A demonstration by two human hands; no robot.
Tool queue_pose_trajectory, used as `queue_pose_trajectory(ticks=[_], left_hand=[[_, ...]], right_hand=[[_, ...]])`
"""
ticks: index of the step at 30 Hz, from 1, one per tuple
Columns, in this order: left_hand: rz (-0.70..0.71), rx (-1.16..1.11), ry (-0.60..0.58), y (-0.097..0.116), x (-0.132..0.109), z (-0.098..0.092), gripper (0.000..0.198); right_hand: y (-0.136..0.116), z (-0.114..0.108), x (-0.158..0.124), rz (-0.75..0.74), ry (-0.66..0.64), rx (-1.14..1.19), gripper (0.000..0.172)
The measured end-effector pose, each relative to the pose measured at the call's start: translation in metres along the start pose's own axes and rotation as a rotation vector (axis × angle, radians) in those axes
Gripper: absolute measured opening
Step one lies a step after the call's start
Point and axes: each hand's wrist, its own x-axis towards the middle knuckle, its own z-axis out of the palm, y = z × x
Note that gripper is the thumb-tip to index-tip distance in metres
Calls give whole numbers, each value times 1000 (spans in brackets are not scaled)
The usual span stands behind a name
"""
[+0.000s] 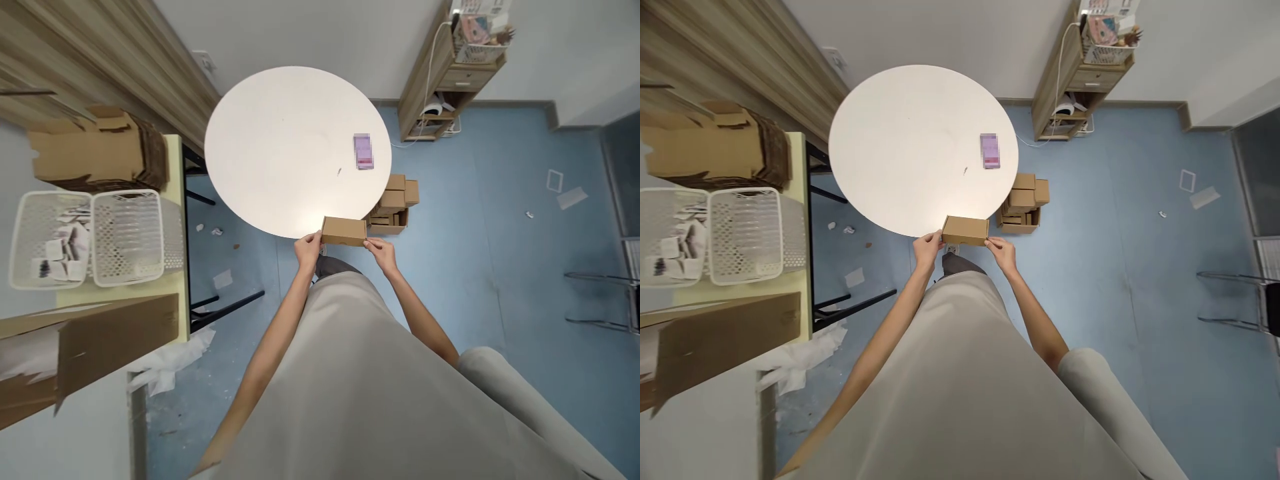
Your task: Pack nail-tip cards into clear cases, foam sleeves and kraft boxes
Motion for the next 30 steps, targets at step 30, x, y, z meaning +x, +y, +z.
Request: queue_pose_trajectory(ticks=[30], left_hand=[[529, 906, -615, 126, 70, 390, 48]], right_hand=[[116, -224, 131, 546, 315, 309, 39]])
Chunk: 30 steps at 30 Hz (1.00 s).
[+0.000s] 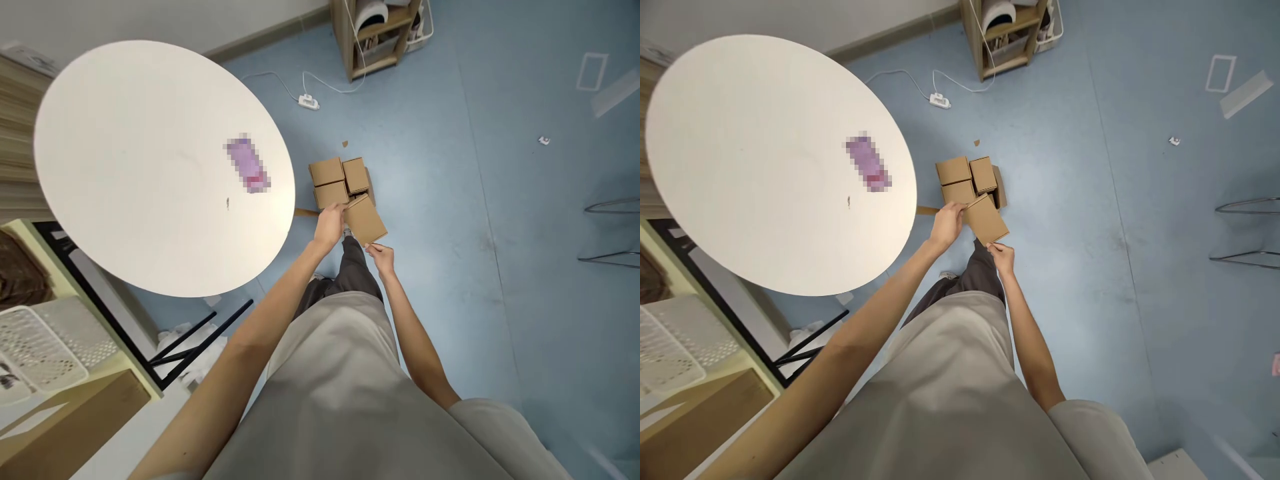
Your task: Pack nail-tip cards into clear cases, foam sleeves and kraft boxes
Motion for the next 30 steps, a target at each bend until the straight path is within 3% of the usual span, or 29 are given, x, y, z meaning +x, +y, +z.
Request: queue_pose_trajectory(ticks=[6, 12, 22, 30], left_hand=[[36, 129, -182, -17, 129, 13, 55], [-14, 147, -196, -53, 212, 37, 50], [-20, 49, -132, -131, 286, 76, 38], [-79, 42, -169, -143, 314, 88, 29]], right_hand=[[-11, 43, 94, 109, -10, -13, 38], [-10, 75, 178, 186, 10, 30, 33], [6, 99, 270, 238, -3, -56, 26], [24, 126, 291, 339, -80, -51, 25]])
